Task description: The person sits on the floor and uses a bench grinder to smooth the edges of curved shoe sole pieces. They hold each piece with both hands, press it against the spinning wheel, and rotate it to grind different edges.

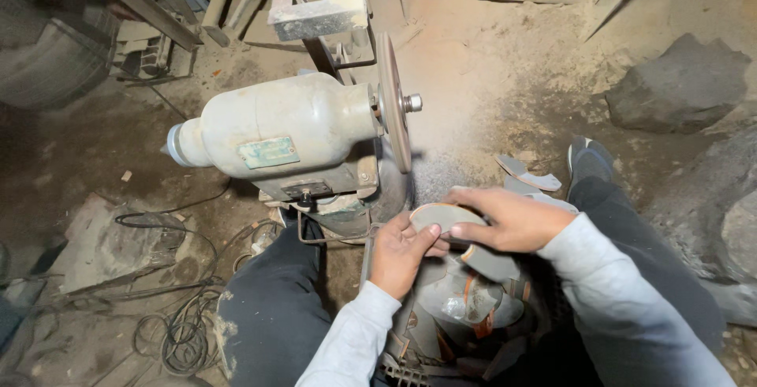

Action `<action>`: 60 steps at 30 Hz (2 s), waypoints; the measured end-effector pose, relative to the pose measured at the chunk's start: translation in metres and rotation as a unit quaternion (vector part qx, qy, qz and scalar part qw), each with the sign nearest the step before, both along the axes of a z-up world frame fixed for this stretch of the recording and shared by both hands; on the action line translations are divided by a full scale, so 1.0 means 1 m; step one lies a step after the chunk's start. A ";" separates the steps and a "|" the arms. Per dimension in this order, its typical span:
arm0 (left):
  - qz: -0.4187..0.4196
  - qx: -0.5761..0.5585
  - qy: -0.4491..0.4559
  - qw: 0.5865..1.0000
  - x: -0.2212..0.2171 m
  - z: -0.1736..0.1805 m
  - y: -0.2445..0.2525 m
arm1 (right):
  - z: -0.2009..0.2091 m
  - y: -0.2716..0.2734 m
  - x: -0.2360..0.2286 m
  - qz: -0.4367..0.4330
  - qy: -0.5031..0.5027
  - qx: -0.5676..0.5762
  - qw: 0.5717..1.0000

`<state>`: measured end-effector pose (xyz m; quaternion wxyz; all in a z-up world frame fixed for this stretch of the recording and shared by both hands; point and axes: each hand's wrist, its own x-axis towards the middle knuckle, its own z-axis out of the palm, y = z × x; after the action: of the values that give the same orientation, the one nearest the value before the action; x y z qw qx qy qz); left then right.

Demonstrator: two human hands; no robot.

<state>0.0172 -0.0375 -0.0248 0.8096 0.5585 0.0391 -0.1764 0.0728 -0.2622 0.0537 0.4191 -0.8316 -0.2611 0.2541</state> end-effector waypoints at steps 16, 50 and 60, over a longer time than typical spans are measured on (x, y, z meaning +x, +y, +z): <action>-0.109 -0.034 0.040 0.993 0.007 -0.013 -0.055 | -0.025 0.032 0.068 -0.179 0.092 0.127 0.971; -0.070 -0.067 0.066 0.993 0.015 -0.005 -0.054 | -0.028 0.043 0.092 -0.172 0.044 0.057 0.982; -0.044 0.152 -0.102 0.982 -0.017 0.003 -0.063 | -0.041 0.010 0.068 -0.116 0.095 0.052 0.987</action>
<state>0.0004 -0.1009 -0.0221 0.7065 0.6911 -0.0420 -0.1461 0.1409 -0.2525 0.0129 0.5109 -0.8056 -0.1350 0.2678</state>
